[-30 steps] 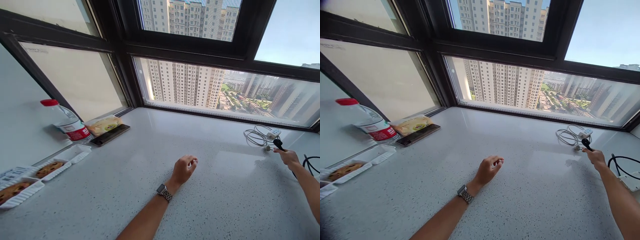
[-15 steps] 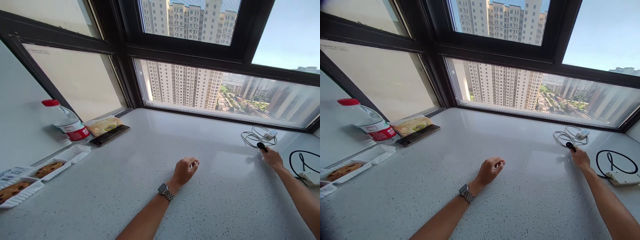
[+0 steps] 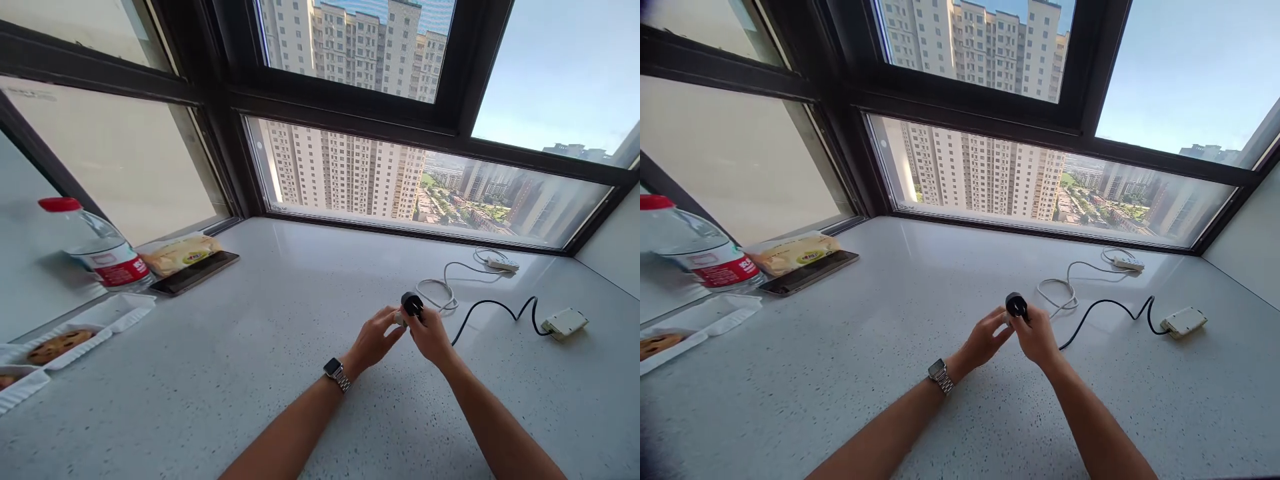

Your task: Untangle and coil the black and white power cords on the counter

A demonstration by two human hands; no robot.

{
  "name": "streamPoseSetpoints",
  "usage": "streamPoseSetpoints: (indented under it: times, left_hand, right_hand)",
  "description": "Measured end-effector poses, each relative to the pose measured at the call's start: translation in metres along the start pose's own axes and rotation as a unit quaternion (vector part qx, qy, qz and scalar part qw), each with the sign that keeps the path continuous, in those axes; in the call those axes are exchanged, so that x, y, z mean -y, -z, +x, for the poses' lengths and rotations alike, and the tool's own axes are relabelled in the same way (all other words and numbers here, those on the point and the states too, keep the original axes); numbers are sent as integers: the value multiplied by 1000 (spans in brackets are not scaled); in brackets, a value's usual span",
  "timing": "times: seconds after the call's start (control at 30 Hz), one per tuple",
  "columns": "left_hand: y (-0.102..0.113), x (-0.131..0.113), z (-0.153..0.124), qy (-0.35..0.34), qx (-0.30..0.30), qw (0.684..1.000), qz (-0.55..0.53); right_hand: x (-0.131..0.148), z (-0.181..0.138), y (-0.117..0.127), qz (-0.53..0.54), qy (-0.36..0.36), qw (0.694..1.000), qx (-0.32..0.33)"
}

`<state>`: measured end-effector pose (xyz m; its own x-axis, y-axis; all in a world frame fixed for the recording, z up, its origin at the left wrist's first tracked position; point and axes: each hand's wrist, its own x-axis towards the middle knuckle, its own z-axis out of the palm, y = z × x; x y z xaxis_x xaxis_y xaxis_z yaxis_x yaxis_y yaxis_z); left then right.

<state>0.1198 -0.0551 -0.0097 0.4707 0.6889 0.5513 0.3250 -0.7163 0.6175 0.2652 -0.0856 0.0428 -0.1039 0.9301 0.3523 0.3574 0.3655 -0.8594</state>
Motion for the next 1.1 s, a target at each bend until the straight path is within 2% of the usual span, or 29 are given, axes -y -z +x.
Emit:
streamPoseSetpoints:
  times: [0.07, 0.17, 0.33, 0.47, 0.53, 0.6, 0.67, 0.77, 0.83, 0.9, 1.0, 1.1]
  left_hand:
    - [3, 2, 1, 40, -44, 997, -56]
    - [5, 1, 2, 98, -88, 984, -123]
    - [3, -4, 4, 151, -127, 945, -261]
    - [-6, -5, 1, 161, -93, 920, -344]
    - [-13, -8, -3, 166, -67, 907, -381]
    - [-19, -11, -6, 182, -47, 881, -435]
    - [-24, -13, -7, 203, -47, 856, -473]
    - [-22, -17, -3, 249, -127, 844, -459]
    - [-10, -22, 0, 251, -195, 838, -443]
    - [14, -31, 3, 220, -232, 834, -449]
    - [72, -52, 8, 199, -273, 808, -482]
    - [143, -65, 6, 181, -355, 746, -533]
  right_hand:
    - [-8, 6, -11, 75, -32, 997, 16]
    - [-25, 10, -13, 116, -23, 993, -7]
    - [-39, 4, -5, 85, 34, 990, -110]
    - [-32, -3, -8, -11, 92, 987, -135]
    - [-31, -5, -13, -75, 112, 984, -117]
    - [-34, -8, -19, -120, 121, 982, -84]
    - [-38, -10, -24, -137, 125, 982, -37]
    - [-40, -12, -25, -142, 142, 979, 48]
    - [-38, -9, -18, -148, 146, 974, 90]
    - [-36, 3, -5, -159, 124, 972, 118]
    - [-40, 31, 24, -220, 65, 964, 134]
    - [-56, 51, 48, -317, 30, 941, 118]
